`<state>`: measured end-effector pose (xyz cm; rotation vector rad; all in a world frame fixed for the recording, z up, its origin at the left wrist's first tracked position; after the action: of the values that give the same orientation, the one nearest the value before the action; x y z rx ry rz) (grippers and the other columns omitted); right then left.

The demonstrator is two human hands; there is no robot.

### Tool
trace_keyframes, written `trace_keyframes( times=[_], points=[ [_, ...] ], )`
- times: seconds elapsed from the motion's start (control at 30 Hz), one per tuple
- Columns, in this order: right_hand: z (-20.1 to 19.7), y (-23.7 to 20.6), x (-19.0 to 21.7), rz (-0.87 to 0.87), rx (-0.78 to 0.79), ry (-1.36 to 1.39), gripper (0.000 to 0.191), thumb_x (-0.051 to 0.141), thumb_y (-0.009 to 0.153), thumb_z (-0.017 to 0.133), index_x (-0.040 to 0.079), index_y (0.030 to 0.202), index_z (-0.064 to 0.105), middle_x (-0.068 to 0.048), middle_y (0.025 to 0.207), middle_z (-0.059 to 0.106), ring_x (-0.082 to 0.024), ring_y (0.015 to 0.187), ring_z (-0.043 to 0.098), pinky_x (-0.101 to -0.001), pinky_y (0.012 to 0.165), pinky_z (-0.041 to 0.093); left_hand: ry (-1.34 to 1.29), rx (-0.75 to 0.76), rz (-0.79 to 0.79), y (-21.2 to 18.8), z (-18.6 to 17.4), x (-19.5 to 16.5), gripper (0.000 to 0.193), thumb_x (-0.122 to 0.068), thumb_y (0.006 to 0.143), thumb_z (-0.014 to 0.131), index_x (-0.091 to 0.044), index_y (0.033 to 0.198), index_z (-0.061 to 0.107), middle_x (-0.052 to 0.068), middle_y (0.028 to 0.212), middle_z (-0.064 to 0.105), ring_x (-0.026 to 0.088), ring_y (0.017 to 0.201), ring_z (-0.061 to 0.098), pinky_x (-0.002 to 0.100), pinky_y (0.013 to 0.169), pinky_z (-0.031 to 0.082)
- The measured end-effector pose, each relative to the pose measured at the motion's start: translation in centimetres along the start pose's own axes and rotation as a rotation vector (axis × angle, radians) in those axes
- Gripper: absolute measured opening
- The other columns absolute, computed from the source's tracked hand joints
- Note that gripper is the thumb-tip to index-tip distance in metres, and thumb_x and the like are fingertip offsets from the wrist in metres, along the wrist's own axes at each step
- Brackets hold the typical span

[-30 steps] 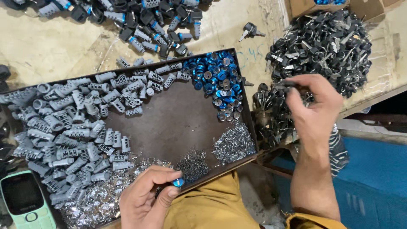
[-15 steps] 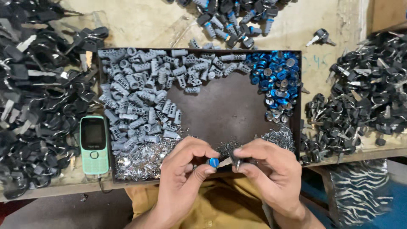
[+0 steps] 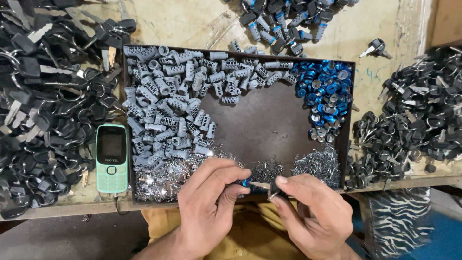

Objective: The person sits at a workbench with a tray of lock plug parts and keys. They pick small pin and cap components from the tray, fit them together by hand, and insert the assembled parts into lock plug bodies, placing finished plugs back on the tray.

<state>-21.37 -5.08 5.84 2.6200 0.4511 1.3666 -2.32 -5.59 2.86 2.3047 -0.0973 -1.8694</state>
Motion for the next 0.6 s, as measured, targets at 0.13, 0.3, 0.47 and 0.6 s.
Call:
trace_keyframes(
  times=[0.13,0.3,0.47,0.6],
  points=[
    [1.4,-0.4,-0.2,0.031,0.014,0.096,0.037,-0.007,0.078,0.081,-0.002,0.113,0.068,-0.013,0.093,0.073,-0.017,0.075,0.071,-0.0244,0.065,0.054,0.1,0.033,0.148,0.1,-0.1,-0.9,0.034,0.01,0.077,0.074,-0.002,0.109,0.07,0.011,0.103,0.066,0.025,0.087,0.068,0.031,0.072,0.059],
    [2.2,0.3,-0.8,0.097,0.166,0.119,0.034,-0.002,0.08,0.08,-0.001,0.112,0.07,-0.012,0.093,0.074,-0.019,0.077,0.073,-0.0264,0.067,0.055,0.135,0.06,0.139,0.0,-0.1,-0.8,0.037,0.007,0.076,0.076,-0.004,0.11,0.07,0.011,0.104,0.066,0.026,0.089,0.069,0.034,0.075,0.058],
    [1.4,6.3,-3.7,0.033,0.247,-0.085,0.032,0.003,0.086,0.077,0.006,0.118,0.071,-0.01,0.099,0.073,-0.022,0.086,0.073,-0.0315,0.077,0.056,0.136,-0.038,-0.063,0.0,-1.6,0.5,0.032,-0.002,0.081,0.08,-0.003,0.112,0.07,0.01,0.105,0.065,0.014,0.072,0.061,0.026,0.064,0.052],
    [2.3,11.1,-4.0,-0.124,0.392,-0.284,0.028,0.001,0.091,0.073,0.005,0.118,0.071,-0.011,0.102,0.069,-0.032,0.093,0.068,-0.0387,0.079,0.054,0.123,-0.173,-0.1,-0.9,-3.0,0.8,0.019,-0.003,0.088,0.077,-0.005,0.106,0.07,0.006,0.104,0.066,0.007,0.069,0.06,0.021,0.058,0.05]
  ],
)
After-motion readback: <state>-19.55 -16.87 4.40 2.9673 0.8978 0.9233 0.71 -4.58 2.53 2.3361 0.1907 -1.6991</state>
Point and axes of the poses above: each hand's wrist, its own y-axis towards the middle knuckle, its own z-axis out of the palm, x = y × z, the point moved 4 cm from there along y, towards the middle knuckle
